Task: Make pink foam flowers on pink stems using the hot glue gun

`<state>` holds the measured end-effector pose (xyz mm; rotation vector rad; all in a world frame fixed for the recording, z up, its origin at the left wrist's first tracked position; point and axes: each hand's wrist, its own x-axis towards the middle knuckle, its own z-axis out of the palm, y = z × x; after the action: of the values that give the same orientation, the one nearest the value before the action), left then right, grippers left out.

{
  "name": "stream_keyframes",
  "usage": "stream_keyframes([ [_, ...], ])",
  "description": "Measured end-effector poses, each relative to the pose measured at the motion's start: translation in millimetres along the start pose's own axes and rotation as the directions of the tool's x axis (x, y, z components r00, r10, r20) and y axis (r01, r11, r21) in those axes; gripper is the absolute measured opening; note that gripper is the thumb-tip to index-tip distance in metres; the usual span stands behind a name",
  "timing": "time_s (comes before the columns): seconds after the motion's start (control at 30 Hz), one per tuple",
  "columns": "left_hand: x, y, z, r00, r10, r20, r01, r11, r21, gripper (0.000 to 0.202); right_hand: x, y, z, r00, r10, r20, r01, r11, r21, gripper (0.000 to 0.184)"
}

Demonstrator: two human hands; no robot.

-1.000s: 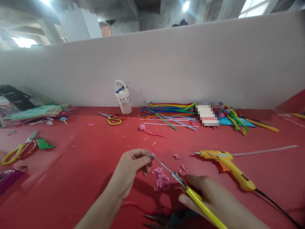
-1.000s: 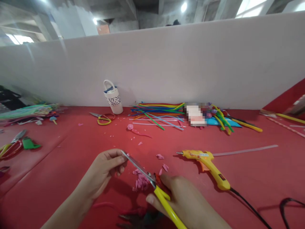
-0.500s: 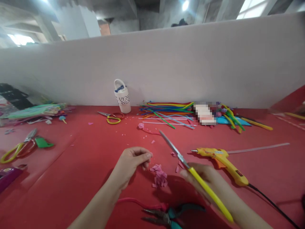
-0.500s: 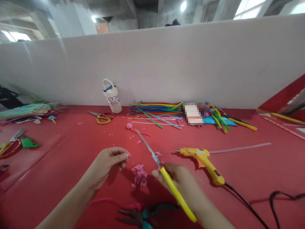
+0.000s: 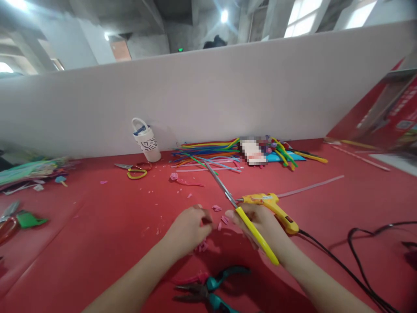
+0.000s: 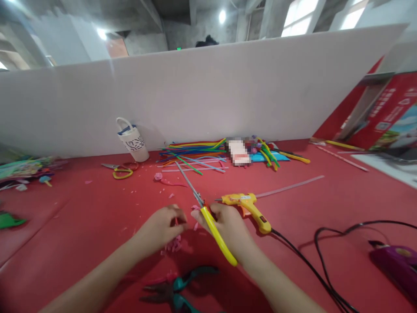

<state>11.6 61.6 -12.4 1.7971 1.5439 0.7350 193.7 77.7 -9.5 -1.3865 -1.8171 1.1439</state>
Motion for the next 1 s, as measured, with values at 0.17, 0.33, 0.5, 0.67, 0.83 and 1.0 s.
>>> stream_keyframes([
  [0.17,17,7,33.9,1.0,0.013,-0.006,-0.013,1.0,-0.029,0.013,-1,-4,-2,0.999,-0.025,-0.02,0.024,0.999,-0.027,0.045],
  [0.33,18,7,27.7,0.999,-0.051,-0.019,0.047,0.981,-0.188,0.019,-3,-7,-3,0.999,-0.041,-0.028,0.039,0.997,-0.069,0.042],
  [0.5,-2,1,-3.7,0.977,-0.212,-0.021,0.174,0.854,-0.491,0.006,-3,-1,1,0.997,-0.071,-0.002,0.07,0.992,-0.109,0.041],
  [0.67,-23,-14,-21.0,0.946,-0.325,0.015,0.221,0.609,-0.761,0.017,-5,3,10,0.993,-0.1,0.063,0.111,0.975,-0.193,0.039],
  [0.83,-30,-26,-28.0,0.922,-0.386,0.024,0.194,0.41,-0.891,0.01,-8,-1,14,0.99,-0.084,0.115,0.124,0.904,-0.41,0.039],
  [1.0,-30,-29,-32.6,0.918,-0.396,0.009,0.129,0.277,-0.952,0.012,-10,-3,14,0.976,-0.07,0.204,0.156,0.882,-0.445,0.035],
])
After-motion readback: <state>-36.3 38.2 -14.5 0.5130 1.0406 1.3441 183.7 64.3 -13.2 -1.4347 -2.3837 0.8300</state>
